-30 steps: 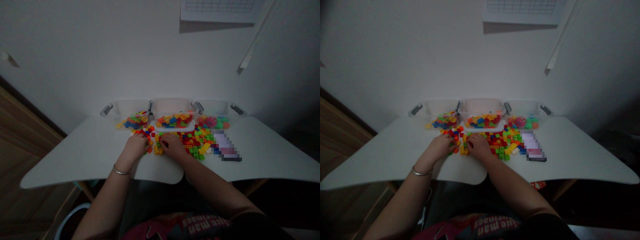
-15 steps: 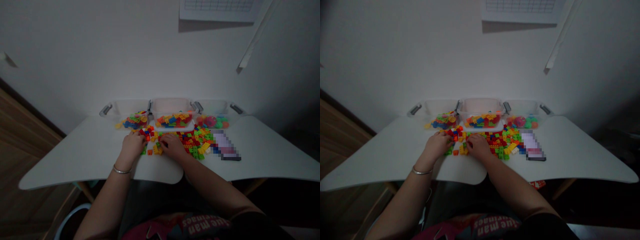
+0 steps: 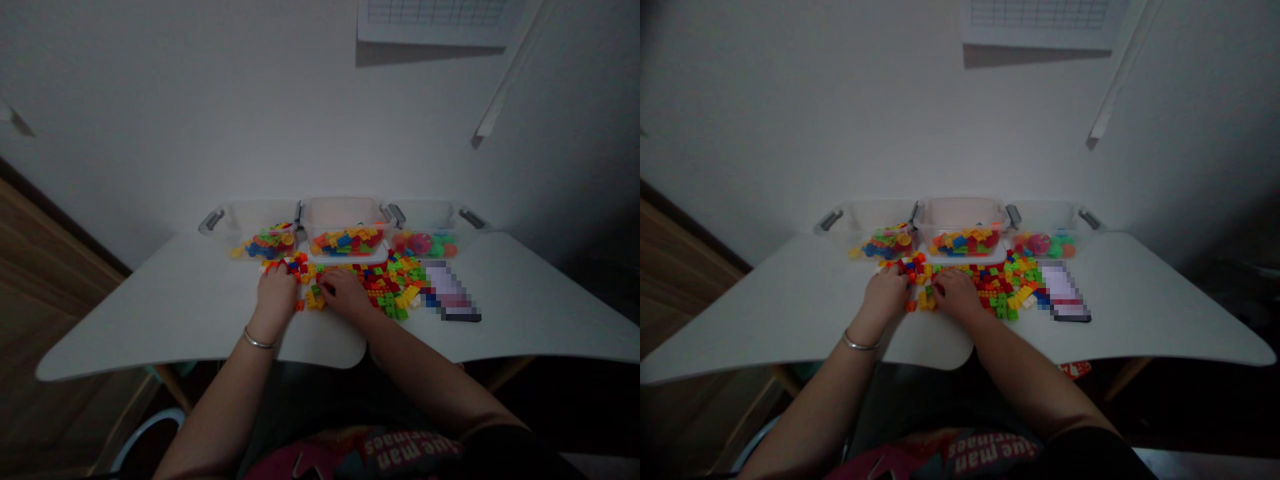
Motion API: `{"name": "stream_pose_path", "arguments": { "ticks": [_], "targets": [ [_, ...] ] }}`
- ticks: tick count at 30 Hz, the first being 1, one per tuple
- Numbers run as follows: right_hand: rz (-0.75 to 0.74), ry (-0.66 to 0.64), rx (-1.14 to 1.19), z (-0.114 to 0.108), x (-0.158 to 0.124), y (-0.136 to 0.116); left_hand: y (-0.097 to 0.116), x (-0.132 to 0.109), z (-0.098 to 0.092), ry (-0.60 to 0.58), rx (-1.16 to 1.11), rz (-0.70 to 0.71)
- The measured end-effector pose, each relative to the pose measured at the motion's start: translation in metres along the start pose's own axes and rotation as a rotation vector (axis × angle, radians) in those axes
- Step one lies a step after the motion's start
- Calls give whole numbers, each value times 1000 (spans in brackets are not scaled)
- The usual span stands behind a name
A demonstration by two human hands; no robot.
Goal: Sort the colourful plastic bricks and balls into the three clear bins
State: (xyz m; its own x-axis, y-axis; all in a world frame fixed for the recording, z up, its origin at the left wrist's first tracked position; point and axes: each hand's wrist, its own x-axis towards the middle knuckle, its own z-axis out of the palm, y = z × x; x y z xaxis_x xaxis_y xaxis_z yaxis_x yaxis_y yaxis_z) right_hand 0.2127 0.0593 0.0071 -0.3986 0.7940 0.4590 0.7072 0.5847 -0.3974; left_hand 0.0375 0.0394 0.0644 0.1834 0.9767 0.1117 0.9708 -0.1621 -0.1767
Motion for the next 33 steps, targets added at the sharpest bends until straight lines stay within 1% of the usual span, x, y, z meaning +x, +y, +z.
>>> {"name": "stream_pose_path", "arguments": {
  "ticks": [3,6,9,11,12,19,21,24,26,29,31,33],
  "targets": [
    [5,-1,13,-1,0,-1,-2,2,3,62,-28,17],
    [40,16,45,-1,0,-2,-5,5,7,104,-129,8],
    [66,48,72,-1,0,-3,-8,10,10,38,-355,1],
    [39,47,79,-1,0,-4,-8,13,13,3,-498,-2],
    [23,42,79,-1,0,-4,-7,14,14,4,-540,1],
    [2,50,93,-1,0,-5,-1,14,23,47,-604,138],
    [4,62,92,-1,-1,-6,0,12,22,107,-540,127],
    [74,140,93,-2,0,-8,2,5,22,233,-361,31],
    [131,214,103,-5,2,-9,4,1,25,261,-257,-58],
    [164,345,136,-17,5,-7,5,-1,34,210,-204,-159],
    [178,446,159,-30,8,-1,5,1,39,156,-215,-175],
    [216,544,168,-48,10,10,5,3,43,140,-221,-172]
  ]
}}
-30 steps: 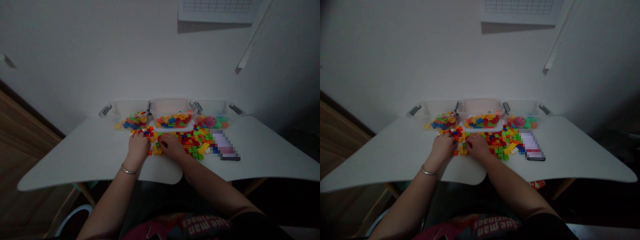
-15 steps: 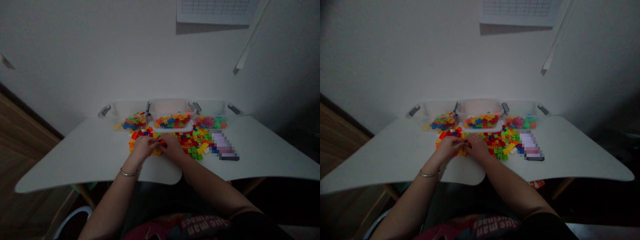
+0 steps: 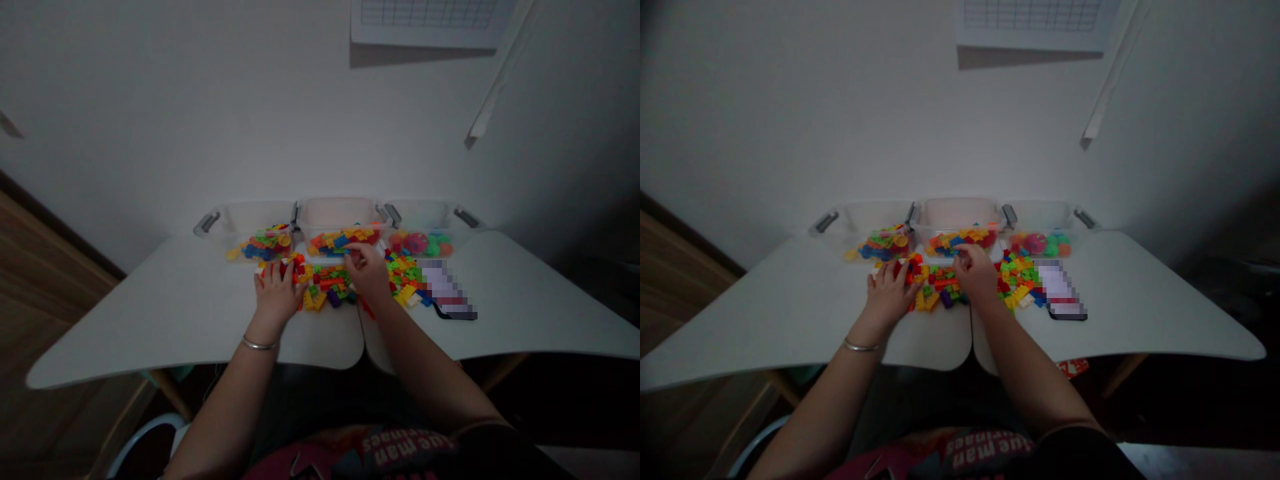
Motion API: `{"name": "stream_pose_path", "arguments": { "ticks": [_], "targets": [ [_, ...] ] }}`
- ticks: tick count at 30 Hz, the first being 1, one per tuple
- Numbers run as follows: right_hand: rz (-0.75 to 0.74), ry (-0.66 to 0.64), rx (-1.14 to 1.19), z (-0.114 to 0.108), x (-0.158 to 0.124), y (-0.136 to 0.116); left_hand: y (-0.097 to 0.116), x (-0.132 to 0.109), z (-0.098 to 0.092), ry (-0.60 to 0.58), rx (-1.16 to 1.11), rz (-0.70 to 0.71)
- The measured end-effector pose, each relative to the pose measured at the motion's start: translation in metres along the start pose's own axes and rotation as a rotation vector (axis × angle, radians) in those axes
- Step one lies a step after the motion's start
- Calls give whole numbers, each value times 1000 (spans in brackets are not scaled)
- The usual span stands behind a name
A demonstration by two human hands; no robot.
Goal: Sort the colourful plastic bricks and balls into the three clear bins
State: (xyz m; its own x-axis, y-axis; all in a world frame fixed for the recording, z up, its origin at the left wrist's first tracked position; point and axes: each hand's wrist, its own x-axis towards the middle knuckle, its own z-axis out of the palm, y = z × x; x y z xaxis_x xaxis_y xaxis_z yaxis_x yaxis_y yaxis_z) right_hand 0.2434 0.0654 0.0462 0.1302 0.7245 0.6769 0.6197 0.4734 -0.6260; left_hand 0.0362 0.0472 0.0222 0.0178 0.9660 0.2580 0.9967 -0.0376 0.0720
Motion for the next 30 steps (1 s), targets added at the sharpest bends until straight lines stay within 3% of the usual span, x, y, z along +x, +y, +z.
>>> {"name": "stream_pose_path", "arguments": {
  "ticks": [6,11,18,24,27,30],
  "targets": [
    [135,238,-98,-51,47,41,-1,2,4,35,-9,1],
    [180,359,-241,-75,76,73,-3,2,4,25,-33,8],
    [281,295,-465,-75,84,90,-2,1,1,30,-39,16],
    [242,204,-612,-70,76,98,-2,2,0,31,-38,14],
    [221,193,-598,-71,76,100,-2,3,-1,25,-40,12],
    [165,261,-499,-73,79,94,-2,3,-1,20,-48,5]
  ]
}}
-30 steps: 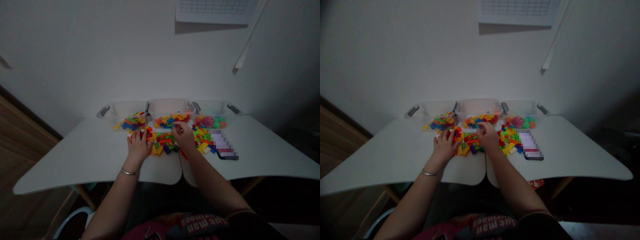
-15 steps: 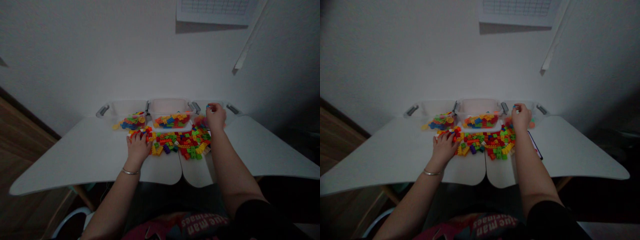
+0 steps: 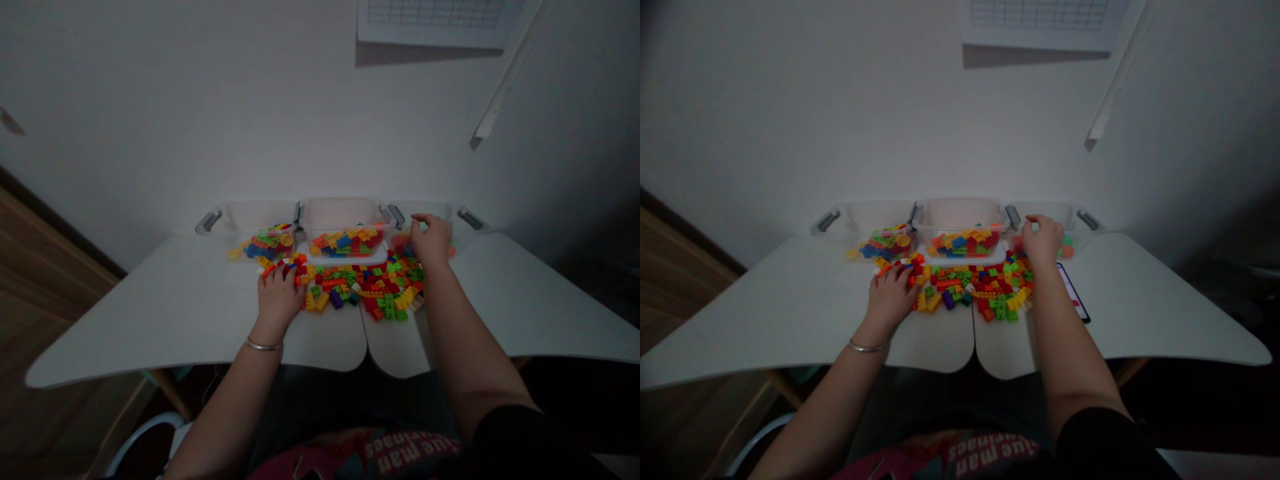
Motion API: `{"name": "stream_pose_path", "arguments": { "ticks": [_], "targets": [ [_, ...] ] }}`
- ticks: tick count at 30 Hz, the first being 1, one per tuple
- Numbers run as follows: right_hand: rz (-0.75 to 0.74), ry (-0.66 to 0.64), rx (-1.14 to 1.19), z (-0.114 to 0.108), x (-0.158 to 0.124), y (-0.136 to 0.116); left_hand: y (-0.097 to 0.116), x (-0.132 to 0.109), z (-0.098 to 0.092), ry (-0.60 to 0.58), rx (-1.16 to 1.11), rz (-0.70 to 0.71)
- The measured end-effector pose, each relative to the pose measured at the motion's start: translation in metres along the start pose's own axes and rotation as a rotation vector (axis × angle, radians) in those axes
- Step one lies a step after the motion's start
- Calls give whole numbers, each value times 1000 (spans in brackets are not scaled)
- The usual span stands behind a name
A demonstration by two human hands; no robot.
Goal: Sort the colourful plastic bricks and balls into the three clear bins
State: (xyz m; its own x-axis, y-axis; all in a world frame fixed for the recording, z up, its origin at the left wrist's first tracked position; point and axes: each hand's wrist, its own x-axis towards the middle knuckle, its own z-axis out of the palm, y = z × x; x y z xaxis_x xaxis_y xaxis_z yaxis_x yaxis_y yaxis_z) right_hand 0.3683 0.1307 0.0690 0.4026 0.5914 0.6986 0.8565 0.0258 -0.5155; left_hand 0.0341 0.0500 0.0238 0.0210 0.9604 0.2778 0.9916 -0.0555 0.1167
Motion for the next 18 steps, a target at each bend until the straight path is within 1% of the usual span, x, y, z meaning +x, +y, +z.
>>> {"name": "stream_pose_path", "arguments": {
  "ticks": [2,4,6,8,9,12,15,16,18],
  "targets": [
    [-25,33,122,-4,2,-9,0,1,0,-7,-6,-1],
    [-41,-1,294,-9,3,-23,0,1,1,-7,-13,2],
    [-49,-102,473,-12,0,-42,-1,2,2,8,-28,4],
    [-100,-274,564,-14,-6,-64,-2,5,5,33,-63,8],
    [-144,-372,567,-14,-10,-75,-4,6,6,50,-87,10],
    [-381,-728,434,-12,-23,-108,-9,14,12,126,-193,48],
    [-632,-1015,180,-4,-37,-134,-16,21,18,238,-342,105],
    [-701,-1067,77,-1,-41,-140,-17,23,20,272,-388,116],
    [-800,-1102,-85,5,-48,-149,-19,25,21,324,-459,125]
  ]
}}
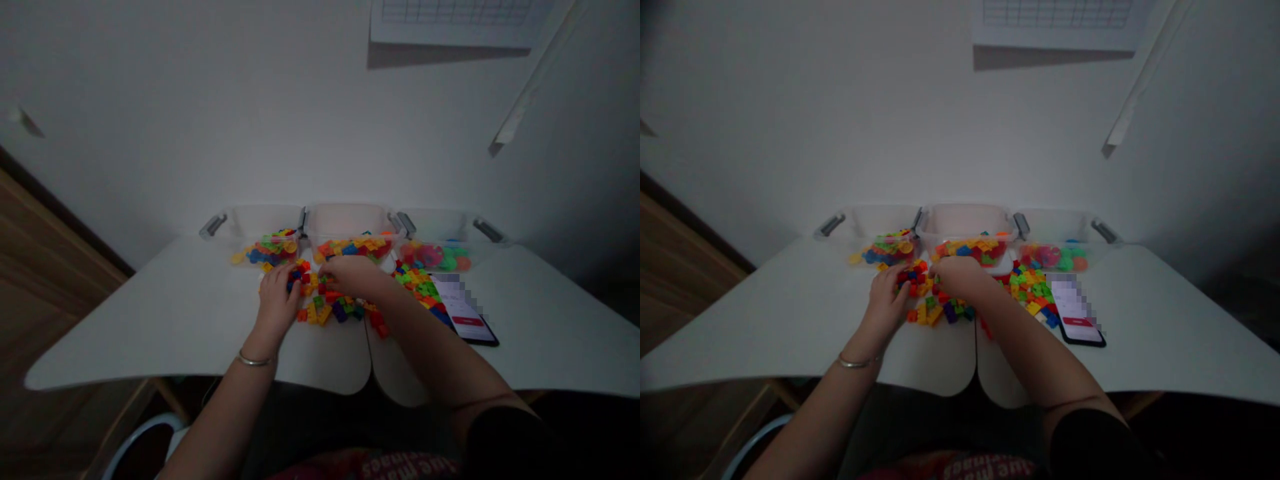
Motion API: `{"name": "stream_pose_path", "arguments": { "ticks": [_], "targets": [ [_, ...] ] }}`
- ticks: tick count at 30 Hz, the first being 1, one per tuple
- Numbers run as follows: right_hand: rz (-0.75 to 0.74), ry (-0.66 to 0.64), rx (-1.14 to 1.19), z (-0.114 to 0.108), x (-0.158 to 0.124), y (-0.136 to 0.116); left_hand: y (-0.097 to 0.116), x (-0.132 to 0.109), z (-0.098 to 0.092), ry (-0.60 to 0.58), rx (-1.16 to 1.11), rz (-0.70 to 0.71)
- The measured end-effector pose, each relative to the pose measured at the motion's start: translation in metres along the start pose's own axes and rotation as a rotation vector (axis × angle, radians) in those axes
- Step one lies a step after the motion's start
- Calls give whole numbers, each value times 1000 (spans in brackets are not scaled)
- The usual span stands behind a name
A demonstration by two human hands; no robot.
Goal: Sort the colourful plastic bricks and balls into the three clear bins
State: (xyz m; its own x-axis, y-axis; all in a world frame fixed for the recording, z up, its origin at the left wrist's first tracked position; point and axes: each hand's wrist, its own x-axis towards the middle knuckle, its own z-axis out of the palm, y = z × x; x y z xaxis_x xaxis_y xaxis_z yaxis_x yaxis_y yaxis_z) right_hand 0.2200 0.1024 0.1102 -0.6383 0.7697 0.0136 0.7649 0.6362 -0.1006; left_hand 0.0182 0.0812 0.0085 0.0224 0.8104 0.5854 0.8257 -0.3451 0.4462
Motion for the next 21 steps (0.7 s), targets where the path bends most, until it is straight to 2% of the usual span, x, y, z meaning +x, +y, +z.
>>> {"name": "stream_pose_path", "arguments": {
  "ticks": [4,9,12,14,17,21],
  "targets": [
    [47,-24,-171,11,9,-7,0,7,-6,59,-84,-9],
    [-18,-23,-208,28,16,-2,-7,38,-24,129,-144,-99],
    [-22,-24,-186,35,18,5,-19,55,-29,194,-72,-136],
    [-12,-26,-162,37,18,9,-28,59,-26,208,38,-135],
    [-14,-14,-135,39,18,11,-43,54,-16,141,168,-146],
    [-14,-5,-141,40,19,10,-55,46,-5,-9,198,-126]
  ]
}}
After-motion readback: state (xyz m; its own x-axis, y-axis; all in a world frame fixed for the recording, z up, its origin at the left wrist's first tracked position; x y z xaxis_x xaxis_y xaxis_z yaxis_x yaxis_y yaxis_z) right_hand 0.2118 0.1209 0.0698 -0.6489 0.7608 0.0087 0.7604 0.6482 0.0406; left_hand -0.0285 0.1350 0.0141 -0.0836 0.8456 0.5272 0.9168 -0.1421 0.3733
